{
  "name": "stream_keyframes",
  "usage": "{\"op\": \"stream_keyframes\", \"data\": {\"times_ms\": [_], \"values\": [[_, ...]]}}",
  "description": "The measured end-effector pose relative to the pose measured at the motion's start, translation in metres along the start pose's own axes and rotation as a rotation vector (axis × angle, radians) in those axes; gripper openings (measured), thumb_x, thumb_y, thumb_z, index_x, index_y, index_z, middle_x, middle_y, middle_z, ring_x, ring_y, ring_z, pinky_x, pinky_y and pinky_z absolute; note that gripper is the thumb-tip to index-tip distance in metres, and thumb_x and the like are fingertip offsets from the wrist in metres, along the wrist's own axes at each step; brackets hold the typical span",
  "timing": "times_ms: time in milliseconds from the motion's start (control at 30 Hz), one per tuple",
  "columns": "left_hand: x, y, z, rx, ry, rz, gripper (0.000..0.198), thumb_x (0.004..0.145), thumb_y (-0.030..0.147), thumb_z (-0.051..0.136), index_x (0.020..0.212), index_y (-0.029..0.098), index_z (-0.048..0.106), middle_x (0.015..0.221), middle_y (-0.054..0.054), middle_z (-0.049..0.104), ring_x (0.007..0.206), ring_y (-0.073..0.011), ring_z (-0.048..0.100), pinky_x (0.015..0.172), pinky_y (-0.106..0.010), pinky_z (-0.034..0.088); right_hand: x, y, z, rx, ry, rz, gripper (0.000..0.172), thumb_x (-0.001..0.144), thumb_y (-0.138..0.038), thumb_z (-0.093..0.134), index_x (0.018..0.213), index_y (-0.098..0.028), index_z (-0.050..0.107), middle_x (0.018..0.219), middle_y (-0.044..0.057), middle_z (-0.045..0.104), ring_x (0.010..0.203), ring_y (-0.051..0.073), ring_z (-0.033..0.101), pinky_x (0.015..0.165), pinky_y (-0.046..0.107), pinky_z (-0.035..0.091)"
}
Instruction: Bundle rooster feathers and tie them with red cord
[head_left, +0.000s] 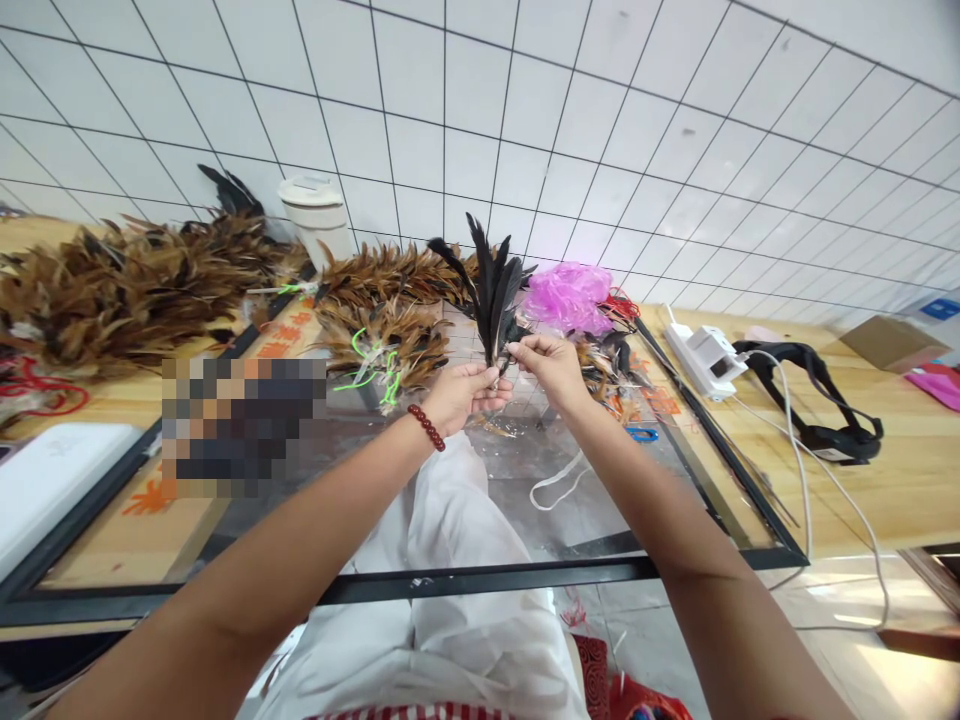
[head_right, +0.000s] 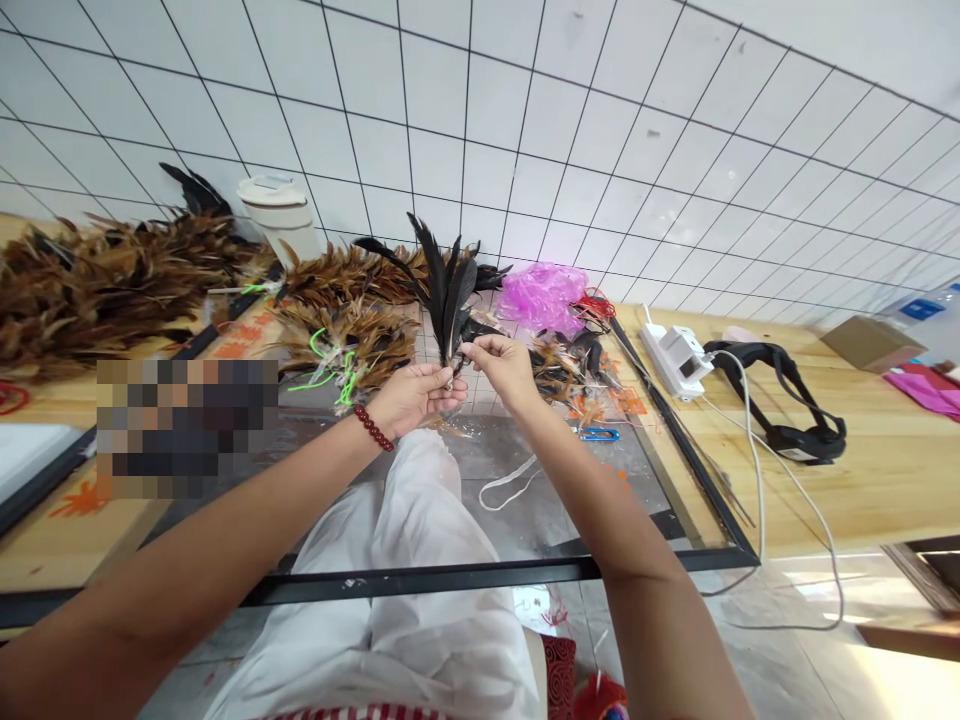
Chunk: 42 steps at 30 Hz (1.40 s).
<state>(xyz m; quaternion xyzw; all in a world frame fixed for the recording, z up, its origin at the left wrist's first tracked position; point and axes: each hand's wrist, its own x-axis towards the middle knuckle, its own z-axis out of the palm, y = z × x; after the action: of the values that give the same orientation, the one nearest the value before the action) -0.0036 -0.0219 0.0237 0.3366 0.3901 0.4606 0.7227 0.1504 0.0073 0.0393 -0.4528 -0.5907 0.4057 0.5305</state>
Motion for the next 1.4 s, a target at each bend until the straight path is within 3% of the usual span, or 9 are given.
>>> {"op": "stream_keyframes", "data": {"times_ms": [267, 400, 500, 600, 667, 767, 900, 1033, 1400], "values": [[0.000, -0.001, -0.001, 0.037, -0.058, -0.033, 0.009, 0.079, 0.015, 0.067, 0.076, 0.006, 0.065, 0.068, -0.010, 0.068, 0.058, -0.0132, 0.067, 0.056, -0.022, 0.055, -0.002, 0.002, 0.003, -0.073, -0.060, -0.104, 0.029, 0.063, -0.044, 0.075, 0.065, -0.018, 0.062, 0.061, -0.002, 0.058, 0.054, 0.010, 0.049, 0.055, 0.025, 0.041], [0.000, -0.001, -0.001, -0.011, 0.002, 0.027, 0.007, 0.079, 0.014, 0.067, 0.076, 0.008, 0.064, 0.067, -0.007, 0.068, 0.058, -0.0117, 0.066, 0.057, -0.021, 0.055, 0.012, 0.006, -0.019, -0.125, -0.010, -0.039, 0.031, 0.067, -0.047, 0.070, 0.076, -0.017, 0.067, 0.065, 0.001, 0.063, 0.056, 0.012, 0.053, 0.058, 0.026, 0.043], [0.003, -0.001, -0.002, -0.047, 0.081, 0.092, 0.008, 0.078, 0.016, 0.068, 0.077, 0.009, 0.064, 0.072, -0.008, 0.070, 0.062, -0.0116, 0.067, 0.060, -0.022, 0.055, 0.019, 0.009, -0.047, -0.563, -0.008, -0.029, 0.026, 0.072, -0.042, 0.065, 0.077, -0.016, 0.070, 0.069, 0.003, 0.066, 0.062, 0.014, 0.056, 0.061, 0.026, 0.042], [0.005, -0.001, -0.003, -0.069, 0.133, 0.125, 0.007, 0.080, 0.016, 0.067, 0.078, 0.009, 0.063, 0.069, -0.006, 0.069, 0.061, -0.0111, 0.067, 0.060, -0.022, 0.055, 0.018, 0.008, -0.066, -1.089, -0.193, 0.051, 0.022, 0.070, -0.040, 0.068, 0.072, -0.019, 0.071, 0.068, 0.004, 0.067, 0.069, 0.017, 0.059, 0.060, 0.026, 0.038], [0.006, -0.001, -0.003, -0.077, 0.148, 0.125, 0.007, 0.080, 0.015, 0.066, 0.078, 0.009, 0.063, 0.066, -0.005, 0.068, 0.059, -0.0109, 0.066, 0.060, -0.022, 0.055, 0.015, 0.006, -0.072, -1.227, -0.298, 0.111, 0.019, 0.068, -0.038, 0.070, 0.067, -0.019, 0.070, 0.064, 0.003, 0.066, 0.068, 0.017, 0.059, 0.057, 0.025, 0.036], [0.006, -0.001, -0.002, -0.083, 0.146, 0.107, 0.007, 0.081, 0.014, 0.064, 0.078, 0.009, 0.063, 0.067, -0.006, 0.069, 0.060, -0.0116, 0.067, 0.061, -0.023, 0.055, 0.014, 0.000, -0.071, -1.042, -0.332, 0.148, 0.015, 0.072, -0.030, 0.067, 0.064, -0.018, 0.064, 0.056, 0.001, 0.061, 0.058, 0.012, 0.056, 0.054, 0.023, 0.035], [0.003, -0.001, 0.002, -0.077, 0.128, 0.064, 0.008, 0.082, 0.014, 0.063, 0.076, 0.009, 0.062, 0.074, -0.010, 0.071, 0.066, -0.0142, 0.069, 0.063, -0.024, 0.056, 0.013, -0.008, -0.057, -0.313, -0.189, 0.234, 0.019, 0.080, -0.033, 0.064, 0.073, -0.019, 0.052, 0.053, -0.003, 0.059, 0.047, 0.008, 0.053, 0.048, 0.019, 0.038], [0.001, -0.003, 0.006, -0.042, 0.106, 0.029, 0.010, 0.081, 0.015, 0.065, 0.075, 0.009, 0.061, 0.079, -0.013, 0.072, 0.068, -0.0159, 0.070, 0.064, -0.026, 0.057, 0.008, -0.015, -0.034, 0.156, -0.120, 0.247, 0.034, 0.068, -0.037, 0.077, 0.076, -0.019, 0.049, 0.060, -0.002, 0.064, 0.056, 0.010, 0.064, 0.053, 0.018, 0.048], [0.000, -0.003, 0.003, 0.053, 0.011, -0.013, 0.010, 0.078, 0.016, 0.069, 0.077, 0.010, 0.062, 0.078, -0.010, 0.071, 0.063, -0.0166, 0.070, 0.052, -0.021, 0.054, -0.003, -0.010, -0.002, 0.326, -0.144, 0.182, 0.045, 0.060, -0.047, 0.081, 0.075, -0.020, 0.048, 0.063, -0.003, 0.065, 0.056, 0.010, 0.065, 0.053, 0.018, 0.050]]}}
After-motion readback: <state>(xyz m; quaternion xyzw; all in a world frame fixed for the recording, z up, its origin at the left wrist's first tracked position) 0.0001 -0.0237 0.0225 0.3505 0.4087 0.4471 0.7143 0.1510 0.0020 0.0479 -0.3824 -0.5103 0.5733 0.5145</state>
